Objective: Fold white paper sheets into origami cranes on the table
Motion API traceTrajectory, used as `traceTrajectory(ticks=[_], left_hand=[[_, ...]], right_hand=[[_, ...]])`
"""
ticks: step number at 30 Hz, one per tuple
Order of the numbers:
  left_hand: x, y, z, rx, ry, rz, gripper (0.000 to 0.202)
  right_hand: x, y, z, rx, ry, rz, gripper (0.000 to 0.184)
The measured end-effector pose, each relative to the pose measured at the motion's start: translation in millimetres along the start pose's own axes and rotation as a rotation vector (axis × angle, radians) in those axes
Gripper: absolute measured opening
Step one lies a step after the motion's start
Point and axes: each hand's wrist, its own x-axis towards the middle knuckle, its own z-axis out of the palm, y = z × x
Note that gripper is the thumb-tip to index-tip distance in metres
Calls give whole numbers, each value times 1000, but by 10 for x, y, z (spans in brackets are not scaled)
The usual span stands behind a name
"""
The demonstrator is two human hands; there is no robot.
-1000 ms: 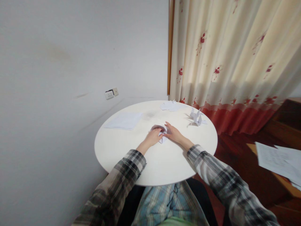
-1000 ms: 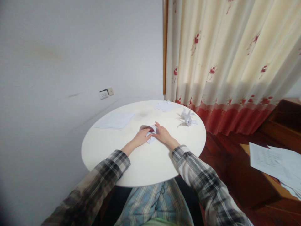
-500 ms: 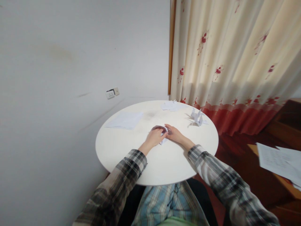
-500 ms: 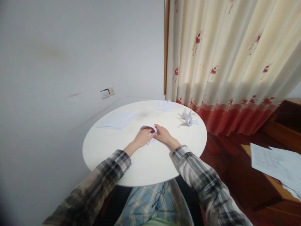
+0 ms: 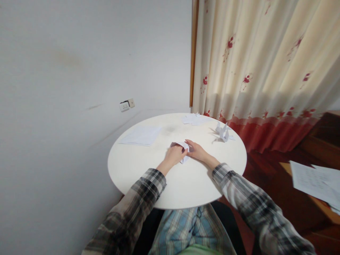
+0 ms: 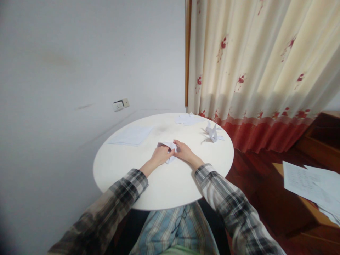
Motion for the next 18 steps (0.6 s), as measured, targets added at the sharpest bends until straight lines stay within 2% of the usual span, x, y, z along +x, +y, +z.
traceTrajectory(ticks=[10,18], left_hand=[[-11,3,0,-42,39,4,34],[25,-34,20,1,1,-105,46]], right_hand=[[-5,-44,-22,16,-8,0,63],[-8,-13,-18,76,-34,6,71]])
